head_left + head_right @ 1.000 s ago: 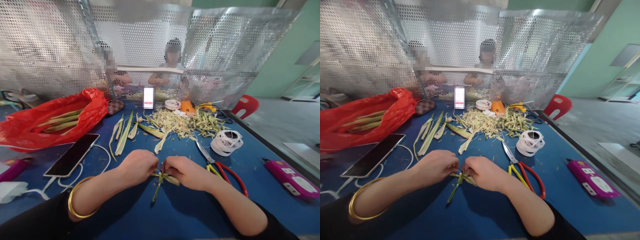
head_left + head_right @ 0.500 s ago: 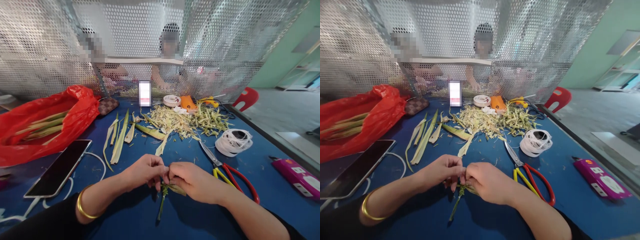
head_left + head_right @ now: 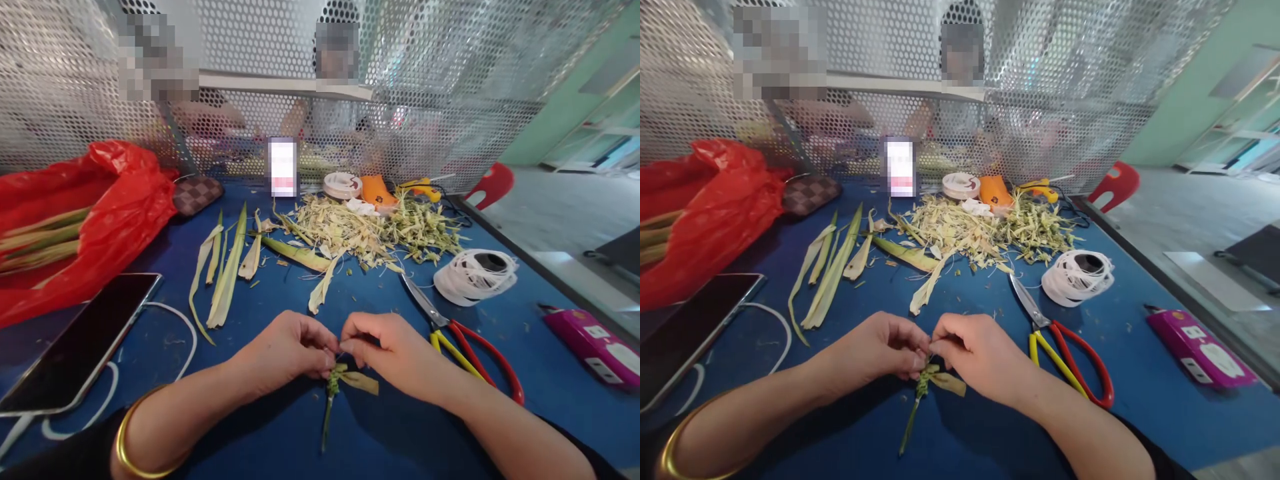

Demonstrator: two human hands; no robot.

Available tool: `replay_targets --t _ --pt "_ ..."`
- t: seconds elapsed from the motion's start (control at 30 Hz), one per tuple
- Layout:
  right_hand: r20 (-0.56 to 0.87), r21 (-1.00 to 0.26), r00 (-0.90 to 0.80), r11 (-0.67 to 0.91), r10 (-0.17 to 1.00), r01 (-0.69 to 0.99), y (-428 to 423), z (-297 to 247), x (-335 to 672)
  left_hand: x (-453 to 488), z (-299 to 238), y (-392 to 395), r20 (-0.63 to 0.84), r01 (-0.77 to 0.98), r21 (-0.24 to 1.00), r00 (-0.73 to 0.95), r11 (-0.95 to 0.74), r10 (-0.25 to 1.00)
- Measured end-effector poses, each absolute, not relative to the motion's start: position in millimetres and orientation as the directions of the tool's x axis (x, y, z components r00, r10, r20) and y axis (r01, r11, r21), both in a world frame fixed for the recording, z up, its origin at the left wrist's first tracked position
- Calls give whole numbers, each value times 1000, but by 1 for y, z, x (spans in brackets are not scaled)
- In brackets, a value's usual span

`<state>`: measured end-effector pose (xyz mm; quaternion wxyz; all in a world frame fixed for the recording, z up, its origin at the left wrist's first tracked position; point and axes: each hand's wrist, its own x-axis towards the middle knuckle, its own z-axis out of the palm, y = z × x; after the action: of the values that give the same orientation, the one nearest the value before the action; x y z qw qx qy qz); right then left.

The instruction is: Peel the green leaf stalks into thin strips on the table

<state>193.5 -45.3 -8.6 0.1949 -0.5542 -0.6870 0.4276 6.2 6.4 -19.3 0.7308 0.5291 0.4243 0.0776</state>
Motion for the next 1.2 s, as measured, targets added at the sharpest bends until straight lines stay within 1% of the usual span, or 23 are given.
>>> replay_targets --t 0.07,0.17,0.23,0.27,0.3,0.33,0.37,0.4,0.47,0.5,0.57,0.63,0.7,0.8,0.87,1.07,1.13,1.2 --pt "-247 -873 -300 -77 921 481 -45 -9 190 8 -22 4 -509 339 859 642 383 573" --pt "-218 -968 -322 -164 921 188 -44 -8 185 9 -24 0 -459 317 888 662 332 593" --pt "-129 -991 -278 -134 952 -2 -42 -7 186 10 -23 -1 -431 313 902 670 297 604" --pt "-76 -994 -223 -90 972 -54 -41 -6 188 10 -22 -1 -427 317 904 672 286 605" --pt "-30 -997 -159 -40 987 -59 -40 -6 191 9 -21 -1 -429 321 903 674 285 601" --pt "4 -1000 -104 3 995 -10 -39 -6 194 9 -19 -1 -437 326 900 674 291 595" --pt "25 -995 -78 32 997 89 -38 -6 197 9 -17 0 -444 327 896 674 301 590" --pt "29 -975 -91 48 995 219 -38 -6 200 9 -16 0 -452 328 892 671 311 588" --pt "-3 -884 -191 86 982 460 -38 -8 203 9 -14 1 -472 347 881 657 321 587" --pt "-23 -835 -247 117 969 538 -39 -10 203 9 -13 2 -479 357 878 651 319 588" --pt "-27 -770 -319 184 947 611 -39 -14 201 10 -12 2 -487 370 873 646 317 588" --pt "1 -731 -332 227 943 643 -40 -18 199 10 -12 2 -488 366 873 646 323 587" --pt "5 -713 -320 228 947 663 -40 -19 197 10 -12 2 -496 356 869 633 344 595" --pt "-6 -719 -287 195 958 667 -41 -16 196 10 -14 1 -507 343 862 600 374 618" --pt "7 -721 -295 209 956 661 -42 -13 197 10 -14 2 -512 344 859 587 380 627" --pt "57 -622 -464 395 884 676 -46 -9 195 12 -9 4 -533 392 844 533 367 657" --pt "56 -616 -491 417 870 669 -46 -9 195 12 -8 4 -531 392 845 529 363 662" --pt "38 -650 -492 395 870 649 -46 -10 195 11 -8 3 -525 391 849 539 356 659"
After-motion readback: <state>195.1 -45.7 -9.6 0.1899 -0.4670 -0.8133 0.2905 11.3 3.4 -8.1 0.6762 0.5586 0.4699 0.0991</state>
